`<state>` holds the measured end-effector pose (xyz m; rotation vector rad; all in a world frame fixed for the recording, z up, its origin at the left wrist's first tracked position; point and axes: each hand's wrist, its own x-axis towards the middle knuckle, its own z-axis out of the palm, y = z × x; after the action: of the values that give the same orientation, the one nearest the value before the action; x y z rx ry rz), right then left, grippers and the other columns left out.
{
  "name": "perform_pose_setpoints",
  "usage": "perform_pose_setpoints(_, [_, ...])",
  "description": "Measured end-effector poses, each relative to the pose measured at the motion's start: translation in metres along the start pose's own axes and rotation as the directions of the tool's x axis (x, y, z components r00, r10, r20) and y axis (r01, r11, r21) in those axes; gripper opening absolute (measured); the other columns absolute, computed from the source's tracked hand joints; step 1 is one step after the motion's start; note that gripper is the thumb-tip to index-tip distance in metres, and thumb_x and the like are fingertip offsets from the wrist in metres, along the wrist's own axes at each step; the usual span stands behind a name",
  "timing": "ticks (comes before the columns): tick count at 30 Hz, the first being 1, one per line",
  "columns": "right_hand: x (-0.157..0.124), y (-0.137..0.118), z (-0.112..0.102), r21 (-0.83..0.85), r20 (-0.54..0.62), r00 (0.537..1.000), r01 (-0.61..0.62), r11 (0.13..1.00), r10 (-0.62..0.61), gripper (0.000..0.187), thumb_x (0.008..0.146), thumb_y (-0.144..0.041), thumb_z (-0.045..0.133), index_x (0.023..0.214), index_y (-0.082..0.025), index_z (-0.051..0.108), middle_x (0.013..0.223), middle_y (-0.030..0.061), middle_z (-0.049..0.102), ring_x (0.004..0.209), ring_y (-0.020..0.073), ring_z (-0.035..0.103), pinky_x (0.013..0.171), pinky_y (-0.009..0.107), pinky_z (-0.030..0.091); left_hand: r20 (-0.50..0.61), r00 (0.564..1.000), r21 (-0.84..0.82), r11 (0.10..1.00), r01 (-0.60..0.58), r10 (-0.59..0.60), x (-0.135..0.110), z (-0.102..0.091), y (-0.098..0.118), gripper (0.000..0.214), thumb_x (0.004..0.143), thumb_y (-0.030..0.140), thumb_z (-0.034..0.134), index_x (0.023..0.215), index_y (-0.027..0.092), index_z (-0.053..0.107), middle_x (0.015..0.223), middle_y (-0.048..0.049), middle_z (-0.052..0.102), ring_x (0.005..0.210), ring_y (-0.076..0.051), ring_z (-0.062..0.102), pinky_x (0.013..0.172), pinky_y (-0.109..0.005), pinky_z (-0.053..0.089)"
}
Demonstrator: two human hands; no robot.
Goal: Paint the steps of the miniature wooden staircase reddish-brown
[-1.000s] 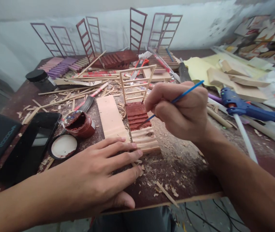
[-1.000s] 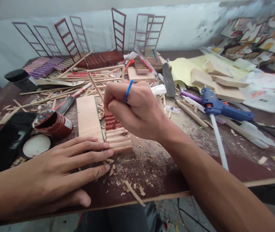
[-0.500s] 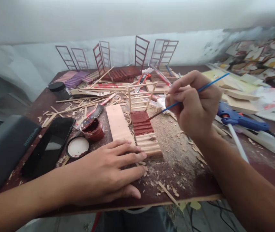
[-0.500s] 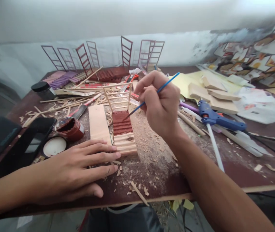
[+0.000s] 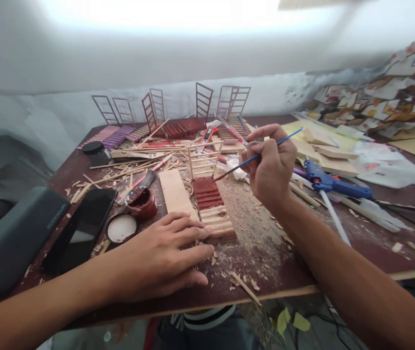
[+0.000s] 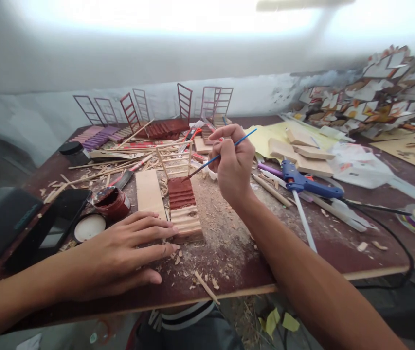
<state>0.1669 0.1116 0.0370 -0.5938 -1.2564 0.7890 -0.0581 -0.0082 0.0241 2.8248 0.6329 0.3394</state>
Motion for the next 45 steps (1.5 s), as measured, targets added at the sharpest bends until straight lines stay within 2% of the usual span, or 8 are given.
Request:
perform_pose_setpoints(10, [0.005, -0.001, -0.003, 0.013, -0.184, 0.982, 0.047, 0.999, -0.043, 0.013, 0.078, -0.012, 0.049, 0.076, -0.024, 0.055, 0.046, -0.0097, 0.034, 0.035, 0.0068, 0.025, 0.035, 0.023, 0.020, -0.048, 0.998, 0.073, 0.997, 0.034, -0.030, 0.000, -0.001, -0.001, 0.033, 0.101, 0.040, 0.048, 0.124, 0.019, 0.057, 0.122, -0.0080, 0.062, 0.109, -0.025, 0.055, 0.097, -0.046, 0.040])
perform_pose_setpoints(18, [0.009, -0.002, -0.004, 0.109, -0.224, 0.974, 0.003, 0.994, 0.021, 0.014, 0.076, -0.014, 0.053, 0.073, -0.026, 0.055, 0.044, -0.0082, 0.038, 0.037, 0.0085, 0.034, 0.037, 0.024, 0.028, -0.002, 1.000, 0.044, 0.999, 0.003, -0.003, 0.000, 0.000, -0.001, 0.037, 0.101, 0.045, 0.045, 0.128, 0.021, 0.053, 0.128, -0.0087, 0.060, 0.115, -0.024, 0.054, 0.104, -0.045, 0.035])
perform_pose_setpoints(25, [-0.001, -0.011, 0.002, 0.072, -0.015, 1.000, 0.013, 0.997, -0.012, 0.013, 0.081, -0.012, 0.056, 0.083, -0.024, 0.057, 0.049, -0.0076, 0.054, 0.040, 0.0077, 0.047, 0.038, 0.023, 0.033, -0.014, 1.000, 0.044, 0.999, -0.025, 0.026, -0.002, 0.003, 0.000, 0.040, 0.101, 0.046, 0.045, 0.131, 0.020, 0.051, 0.134, -0.0075, 0.057, 0.121, -0.024, 0.052, 0.107, -0.044, 0.035])
perform_pose_setpoints(30, [-0.014, -0.021, 0.015, 0.005, 0.223, 0.975, -0.027, 1.000, 0.025, 0.013, 0.085, -0.014, 0.062, 0.092, -0.023, 0.056, 0.054, -0.0087, 0.058, 0.042, 0.0068, 0.054, 0.039, 0.020, 0.037, -0.020, 0.998, 0.081, 0.995, -0.058, 0.060, -0.002, 0.004, 0.005, 0.043, 0.101, 0.047, 0.046, 0.134, 0.021, 0.049, 0.142, -0.0084, 0.051, 0.123, -0.027, 0.052, 0.105, -0.044, 0.038])
perform_pose_setpoints(35, [-0.022, -0.036, 0.043, -0.092, 0.485, 0.867, -0.074, 0.993, 0.110, 0.013, 0.088, -0.020, 0.065, 0.096, -0.021, 0.055, 0.062, -0.0054, 0.063, 0.051, 0.0071, 0.060, 0.047, 0.020, 0.048, -0.024, 0.993, 0.102, 0.989, -0.111, 0.114, -0.002, 0.006, 0.008, 0.046, 0.100, 0.049, 0.045, 0.136, 0.020, 0.049, 0.139, -0.0079, 0.054, 0.120, -0.026, 0.054, 0.103, -0.041, 0.041])
perform_pose_setpoints(39, [-0.025, -0.042, 0.072, -0.202, 0.573, 0.799, -0.082, 0.976, 0.186, 0.012, 0.089, -0.022, 0.063, 0.095, -0.020, 0.052, 0.065, -0.0055, 0.058, 0.055, 0.0065, 0.057, 0.050, 0.020, 0.048, -0.071, 0.985, 0.126, 0.981, -0.148, 0.158, -0.003, 0.007, 0.006, 0.044, 0.100, 0.049, 0.047, 0.132, 0.020, 0.051, 0.146, -0.0090, 0.048, 0.125, -0.025, 0.052, 0.104, -0.039, 0.040])
perform_pose_setpoints(42, [-0.024, -0.041, 0.090, -0.314, 0.634, 0.748, 0.019, 0.949, 0.194, 0.011, 0.088, -0.020, 0.059, 0.093, -0.020, 0.050, 0.066, -0.0059, 0.055, 0.053, 0.0053, 0.052, 0.050, 0.021, 0.042, -0.098, 0.979, 0.141, 0.976, -0.166, 0.181, -0.003, 0.008, 0.005, 0.043, 0.100, 0.048, 0.047, 0.131, 0.018, 0.052, 0.146, -0.0094, 0.047, 0.126, -0.025, 0.051, 0.104, -0.039, 0.040])
perform_pose_setpoints(45, [-0.023, -0.037, 0.104, -0.433, 0.685, 0.706, 0.201, 0.878, 0.176, 0.008, 0.086, -0.015, 0.056, 0.090, -0.019, 0.051, 0.067, -0.0053, 0.054, 0.057, 0.0057, 0.049, 0.054, 0.023, 0.039, -0.114, 0.972, 0.147, 0.971, -0.189, 0.206, -0.003, 0.009, 0.003, 0.043, 0.101, 0.049, 0.045, 0.129, 0.017, 0.053, 0.138, -0.0101, 0.055, 0.129, -0.025, 0.050, 0.104, -0.039, 0.041])
